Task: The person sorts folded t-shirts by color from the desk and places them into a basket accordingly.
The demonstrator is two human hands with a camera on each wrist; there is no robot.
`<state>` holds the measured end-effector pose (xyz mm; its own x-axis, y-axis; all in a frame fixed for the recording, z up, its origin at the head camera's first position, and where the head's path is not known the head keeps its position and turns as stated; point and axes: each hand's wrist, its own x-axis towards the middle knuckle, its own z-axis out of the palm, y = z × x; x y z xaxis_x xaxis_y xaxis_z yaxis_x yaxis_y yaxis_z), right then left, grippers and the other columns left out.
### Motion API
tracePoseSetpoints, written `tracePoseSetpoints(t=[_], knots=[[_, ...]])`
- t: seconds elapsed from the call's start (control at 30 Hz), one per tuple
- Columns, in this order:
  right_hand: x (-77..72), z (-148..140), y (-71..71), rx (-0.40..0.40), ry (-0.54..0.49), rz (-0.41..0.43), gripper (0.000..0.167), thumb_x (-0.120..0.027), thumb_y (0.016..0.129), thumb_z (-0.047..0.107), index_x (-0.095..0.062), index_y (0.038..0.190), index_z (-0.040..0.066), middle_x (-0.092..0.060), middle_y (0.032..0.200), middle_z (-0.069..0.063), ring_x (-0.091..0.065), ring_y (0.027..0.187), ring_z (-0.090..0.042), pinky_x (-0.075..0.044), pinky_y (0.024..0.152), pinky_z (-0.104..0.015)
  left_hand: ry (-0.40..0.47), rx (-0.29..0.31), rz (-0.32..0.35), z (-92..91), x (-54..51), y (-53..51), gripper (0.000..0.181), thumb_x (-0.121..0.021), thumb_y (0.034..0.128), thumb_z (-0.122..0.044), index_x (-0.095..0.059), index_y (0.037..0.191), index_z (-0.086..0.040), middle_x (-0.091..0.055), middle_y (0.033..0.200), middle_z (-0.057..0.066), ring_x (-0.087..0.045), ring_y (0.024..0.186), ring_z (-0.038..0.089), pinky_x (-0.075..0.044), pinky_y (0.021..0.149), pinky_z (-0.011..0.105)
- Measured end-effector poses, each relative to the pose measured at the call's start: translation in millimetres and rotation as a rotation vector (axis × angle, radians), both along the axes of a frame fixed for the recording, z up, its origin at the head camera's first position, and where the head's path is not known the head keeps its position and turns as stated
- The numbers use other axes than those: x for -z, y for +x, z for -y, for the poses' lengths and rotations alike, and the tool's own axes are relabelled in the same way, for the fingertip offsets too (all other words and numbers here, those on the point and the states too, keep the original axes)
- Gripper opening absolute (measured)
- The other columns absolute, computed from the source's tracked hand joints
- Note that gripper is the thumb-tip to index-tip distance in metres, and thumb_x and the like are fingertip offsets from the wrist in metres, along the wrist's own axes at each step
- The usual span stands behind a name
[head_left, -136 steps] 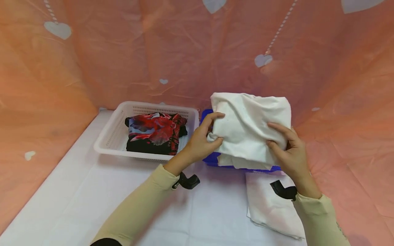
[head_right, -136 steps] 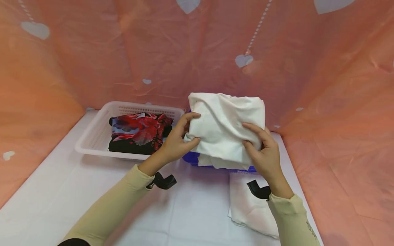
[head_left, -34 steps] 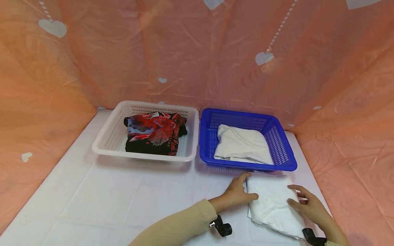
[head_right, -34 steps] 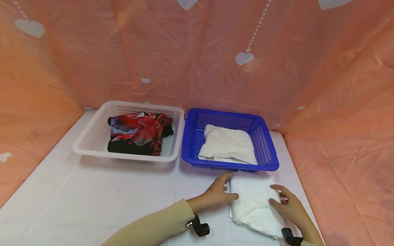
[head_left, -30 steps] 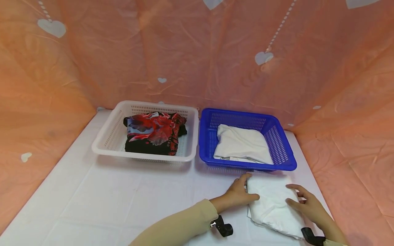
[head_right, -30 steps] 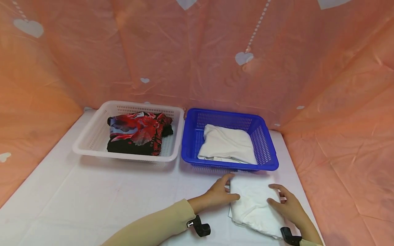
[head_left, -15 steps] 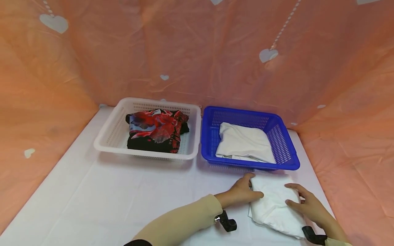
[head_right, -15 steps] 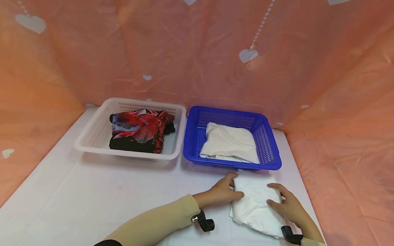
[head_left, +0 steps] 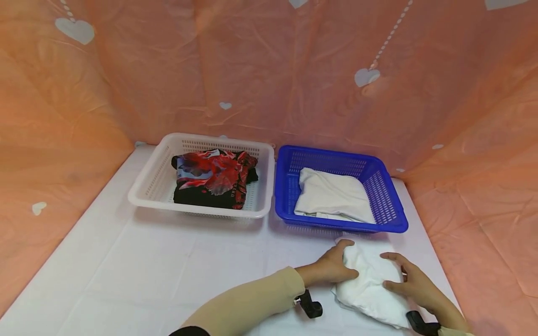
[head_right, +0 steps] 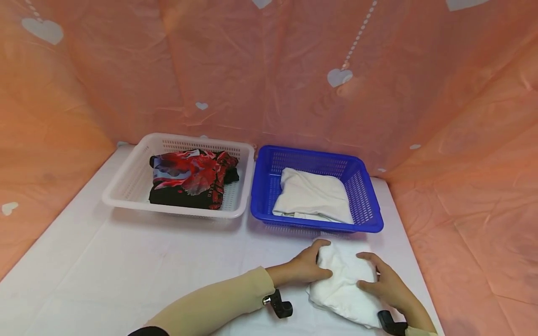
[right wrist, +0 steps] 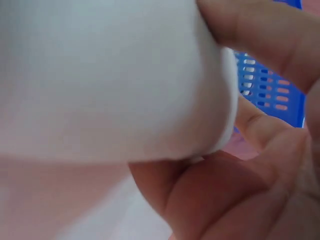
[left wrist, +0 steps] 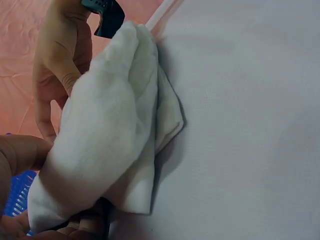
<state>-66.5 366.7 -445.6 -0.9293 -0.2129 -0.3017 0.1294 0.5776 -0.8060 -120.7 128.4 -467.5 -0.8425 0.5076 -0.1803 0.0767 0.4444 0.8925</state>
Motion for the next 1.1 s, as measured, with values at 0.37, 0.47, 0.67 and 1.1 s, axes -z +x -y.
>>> tracePoseSetpoints(t=[0.37, 0.47, 0.67, 1.1], knots=[[-6.9, 21.0, 17.0, 0.052, 0.091, -0.118, 0.072, -0.078, 0.078, 0.013, -0.04, 0.138, 0.002, -0.046, 0.129, -0.03, -0.063, 0.088, -0.005, -0.054, 0.065, -0.028, 0.044, 0.104, -0.095, 22.8, 2.6, 3.1, 0.072, -0.079, 0.0743, -0.017, -0.042, 0.136, -0.024, -0.058, 0.128, 0.003, -0.052, 0.112, 0.004, -0.044, 0.091, 0.02], [-9.8, 27.7, 23.1, 0.058, 0.124, -0.207, 0.07, -0.08, 0.075, 0.013, -0.046, 0.135, 0.006, -0.052, 0.125, -0.018, -0.062, 0.085, -0.002, -0.054, 0.064, -0.026, 0.041, 0.158, -0.169, 30.9, -0.2, 5.2, 0.072, -0.078, 0.0757, -0.018, -0.041, 0.137, -0.024, -0.056, 0.129, 0.002, -0.051, 0.114, 0.003, -0.043, 0.093, 0.019], [-13.6, 37.0, 30.6, 0.034, 0.204, -0.458, 0.065, -0.084, 0.069, 0.01, -0.055, 0.128, 0.013, -0.053, 0.101, 0.019, -0.054, 0.075, 0.004, -0.046, 0.06, -0.02, 0.026, 0.285, -0.375, 49.0, -11.4, 11.7, 0.069, -0.074, 0.0801, -0.021, -0.039, 0.139, -0.022, -0.051, 0.134, 0.003, -0.047, 0.12, 0.004, -0.042, 0.095, 0.017], [-48.8, 56.8, 8.3, -0.024, 0.001, -0.765, 0.072, -0.074, 0.061, -0.024, -0.052, 0.127, -0.005, -0.054, 0.121, 0.017, -0.059, 0.088, 0.005, -0.049, 0.072, -0.009, 0.127, 0.234, -0.643, 82.0, -53.5, 1.3, 0.066, -0.071, 0.0821, -0.015, -0.039, 0.14, -0.02, -0.051, 0.114, 0.003, -0.045, 0.084, 0.001, -0.04, 0.071, 0.007]])
